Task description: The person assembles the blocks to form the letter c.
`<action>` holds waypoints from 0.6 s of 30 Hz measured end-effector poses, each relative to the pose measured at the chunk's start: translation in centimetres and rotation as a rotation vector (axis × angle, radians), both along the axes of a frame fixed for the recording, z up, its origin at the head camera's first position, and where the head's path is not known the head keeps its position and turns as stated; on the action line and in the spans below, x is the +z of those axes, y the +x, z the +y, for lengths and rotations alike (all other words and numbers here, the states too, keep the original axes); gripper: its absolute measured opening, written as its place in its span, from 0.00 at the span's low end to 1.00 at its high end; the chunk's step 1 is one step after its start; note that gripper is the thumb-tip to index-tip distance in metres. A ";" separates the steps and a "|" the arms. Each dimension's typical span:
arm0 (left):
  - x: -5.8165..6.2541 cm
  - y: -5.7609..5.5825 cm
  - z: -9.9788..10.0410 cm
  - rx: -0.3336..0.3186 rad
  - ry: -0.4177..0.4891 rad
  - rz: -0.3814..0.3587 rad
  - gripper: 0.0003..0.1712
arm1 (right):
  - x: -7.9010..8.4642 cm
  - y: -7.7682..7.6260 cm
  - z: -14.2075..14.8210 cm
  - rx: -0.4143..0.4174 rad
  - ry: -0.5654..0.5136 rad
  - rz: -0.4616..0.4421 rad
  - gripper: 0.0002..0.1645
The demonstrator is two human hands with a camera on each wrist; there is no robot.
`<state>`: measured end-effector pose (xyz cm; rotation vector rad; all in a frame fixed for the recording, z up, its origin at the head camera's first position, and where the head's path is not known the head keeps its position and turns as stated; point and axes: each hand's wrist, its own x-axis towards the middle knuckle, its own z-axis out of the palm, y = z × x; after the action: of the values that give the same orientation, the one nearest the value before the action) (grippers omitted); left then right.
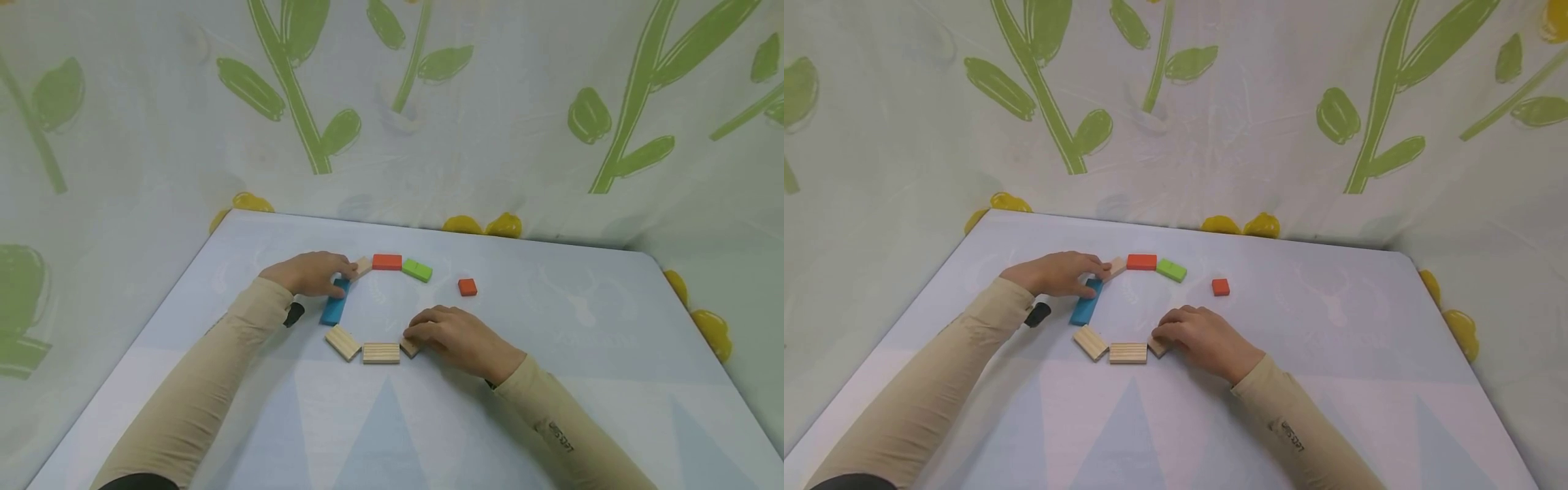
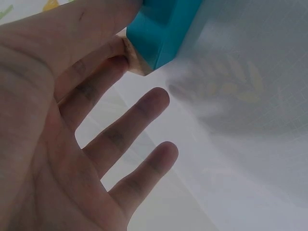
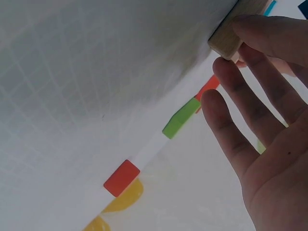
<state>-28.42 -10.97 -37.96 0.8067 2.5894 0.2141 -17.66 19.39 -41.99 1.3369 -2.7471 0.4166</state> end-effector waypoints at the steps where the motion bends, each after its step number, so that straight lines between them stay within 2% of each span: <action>1: 0.0 0.0 0.0 0.001 -0.001 -0.001 0.26 | 0.0 0.0 0.0 -0.001 0.002 -0.005 0.22; 8: -0.2 0.0 0.0 -0.004 -0.010 0.008 0.26 | 0.0 0.0 0.1 -0.008 0.001 -0.009 0.24; 18: 0.1 0.1 0.0 -0.001 -0.003 0.001 0.27 | 0.5 -0.1 1.0 -0.032 -0.046 0.041 0.26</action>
<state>-28.36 -10.97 -37.91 0.8069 2.5893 0.2099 -17.75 20.42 -41.51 1.2746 -2.7046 0.4419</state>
